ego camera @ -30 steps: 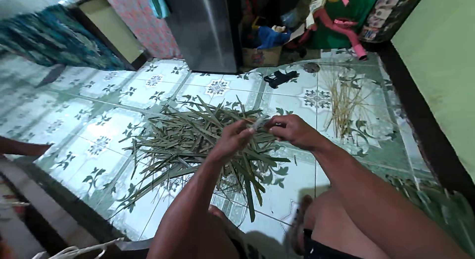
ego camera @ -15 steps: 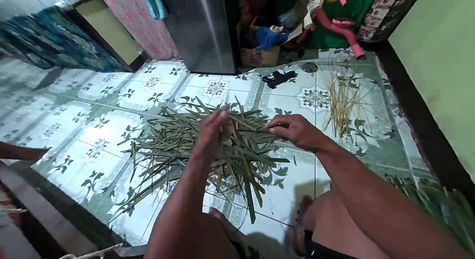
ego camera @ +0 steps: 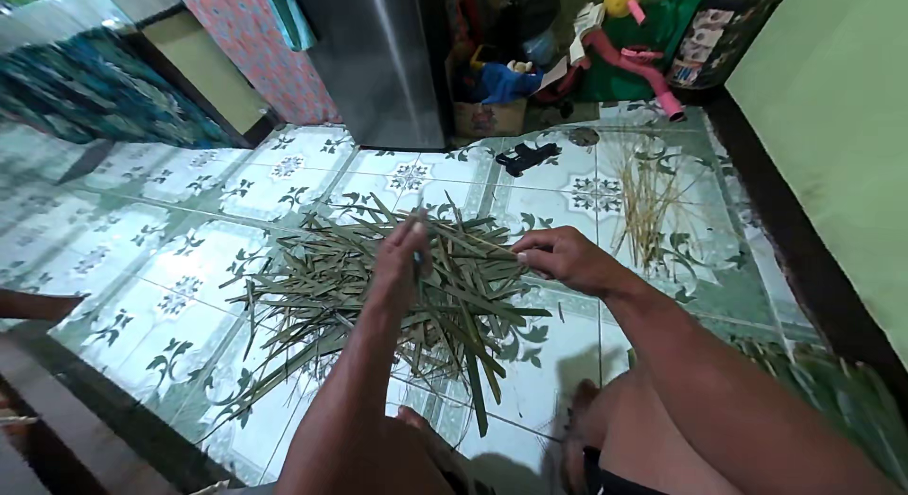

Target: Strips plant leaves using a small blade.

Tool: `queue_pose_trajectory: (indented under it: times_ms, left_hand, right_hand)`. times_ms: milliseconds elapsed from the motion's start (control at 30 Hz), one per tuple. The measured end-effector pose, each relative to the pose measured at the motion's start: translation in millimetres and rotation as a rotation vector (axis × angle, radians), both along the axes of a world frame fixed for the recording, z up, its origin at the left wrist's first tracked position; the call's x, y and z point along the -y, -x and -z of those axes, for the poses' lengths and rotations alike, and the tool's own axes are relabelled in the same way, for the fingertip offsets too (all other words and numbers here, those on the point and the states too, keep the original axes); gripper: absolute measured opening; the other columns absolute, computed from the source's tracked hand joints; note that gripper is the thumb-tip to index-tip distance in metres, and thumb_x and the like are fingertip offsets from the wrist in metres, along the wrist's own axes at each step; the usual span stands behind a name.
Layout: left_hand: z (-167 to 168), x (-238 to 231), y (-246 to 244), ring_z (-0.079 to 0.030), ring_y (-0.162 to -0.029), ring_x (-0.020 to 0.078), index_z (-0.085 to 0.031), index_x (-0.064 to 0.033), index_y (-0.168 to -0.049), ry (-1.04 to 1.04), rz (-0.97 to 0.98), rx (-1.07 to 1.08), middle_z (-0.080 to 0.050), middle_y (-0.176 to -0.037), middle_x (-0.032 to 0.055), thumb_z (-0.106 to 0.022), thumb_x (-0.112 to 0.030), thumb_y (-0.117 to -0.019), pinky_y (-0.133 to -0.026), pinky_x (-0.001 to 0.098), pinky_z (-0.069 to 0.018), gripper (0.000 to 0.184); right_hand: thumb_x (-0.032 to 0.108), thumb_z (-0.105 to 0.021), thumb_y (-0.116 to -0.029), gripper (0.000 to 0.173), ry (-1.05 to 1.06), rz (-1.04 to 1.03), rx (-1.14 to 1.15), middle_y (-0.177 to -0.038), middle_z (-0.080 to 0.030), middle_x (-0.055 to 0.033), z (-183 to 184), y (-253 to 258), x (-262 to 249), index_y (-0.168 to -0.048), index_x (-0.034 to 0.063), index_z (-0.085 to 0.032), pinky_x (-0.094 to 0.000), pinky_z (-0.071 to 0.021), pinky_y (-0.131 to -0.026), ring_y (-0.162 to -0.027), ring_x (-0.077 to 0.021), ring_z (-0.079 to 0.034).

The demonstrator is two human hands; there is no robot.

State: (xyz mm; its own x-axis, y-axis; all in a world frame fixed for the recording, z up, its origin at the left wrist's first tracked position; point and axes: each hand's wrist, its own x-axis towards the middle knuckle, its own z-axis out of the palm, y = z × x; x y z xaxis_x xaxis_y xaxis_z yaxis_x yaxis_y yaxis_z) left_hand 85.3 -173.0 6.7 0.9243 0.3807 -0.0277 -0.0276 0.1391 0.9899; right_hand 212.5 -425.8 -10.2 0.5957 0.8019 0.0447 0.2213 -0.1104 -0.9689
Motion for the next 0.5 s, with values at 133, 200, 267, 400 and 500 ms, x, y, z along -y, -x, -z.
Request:
queue_pose_trajectory:
  times_ms: [133,200,267,400,500]
  left_hand:
    - [3.4,32.2,-0.5,-0.052,-0.053,0.0045,-0.059,-0.0056,-0.137,-0.064,0.160,-0.088,-0.059,-0.071,-0.0021,-0.051,-0.015,-0.1050,-0.051,0.0200,-0.0468,0.034]
    - [-0.2,4.9,1.5,-0.049,-0.050,0.0022,-0.059,-0.0104,-0.136,0.002,0.027,-0.021,-0.055,-0.067,-0.0059,-0.048,-0.025,-0.1065,-0.049,0.0182,-0.0454,0.035]
    - [-1.9,-31.7,4.2,-0.046,-0.046,0.0020,-0.058,-0.0164,-0.135,0.065,-0.154,0.053,-0.050,-0.064,-0.0082,-0.047,-0.035,-0.1072,-0.045,0.0185,-0.0447,0.035]
    - [2.6,-37.8,9.7,-0.049,-0.047,0.0047,-0.060,-0.0149,-0.130,0.049,-0.223,0.034,-0.052,-0.066,-0.0060,-0.046,-0.034,-0.1075,-0.045,0.0216,-0.0478,0.033]
    - [11.9,1.8,7.6,-0.055,-0.054,0.0063,-0.062,-0.0051,-0.127,-0.122,0.015,-0.078,-0.059,-0.072,-0.0010,-0.048,-0.020,-0.1076,-0.051,0.0225,-0.0508,0.028]
  right_hand:
    - [0.013,-0.058,-0.1014,0.018,0.030,-0.021,0.051,-0.082,-0.064,0.0037,-2.2,1.7,-2.0,-0.109,0.0056,-0.072,-0.0176,-0.0443,-0.056,-0.060,0.0003,-0.050]
    - [0.013,-0.058,-0.1005,0.018,0.025,-0.012,0.078,-0.081,-0.064,0.0040,-1.5,-1.3,4.4,-0.108,0.0069,-0.073,-0.0189,-0.0445,-0.057,-0.061,-0.0002,-0.050]
    - [0.013,-0.058,-0.1005,0.019,0.025,0.020,0.073,-0.081,-0.063,0.0034,0.0,-6.8,11.1,-0.108,0.0069,-0.073,-0.0198,-0.0435,-0.056,-0.059,-0.0011,-0.049]
    - [0.014,-0.054,-0.1047,0.022,0.099,0.094,0.006,-0.080,-0.062,-0.0004,0.3,-10.1,10.4,-0.115,0.0025,-0.069,-0.0210,-0.0452,-0.055,-0.057,-0.0034,-0.049]
    - [0.015,-0.053,-0.1056,0.024,0.109,0.093,-0.014,-0.078,-0.062,-0.0006,-1.1,-4.0,0.5,-0.117,0.0016,-0.069,-0.0217,-0.0467,-0.056,-0.057,-0.0043,-0.051]
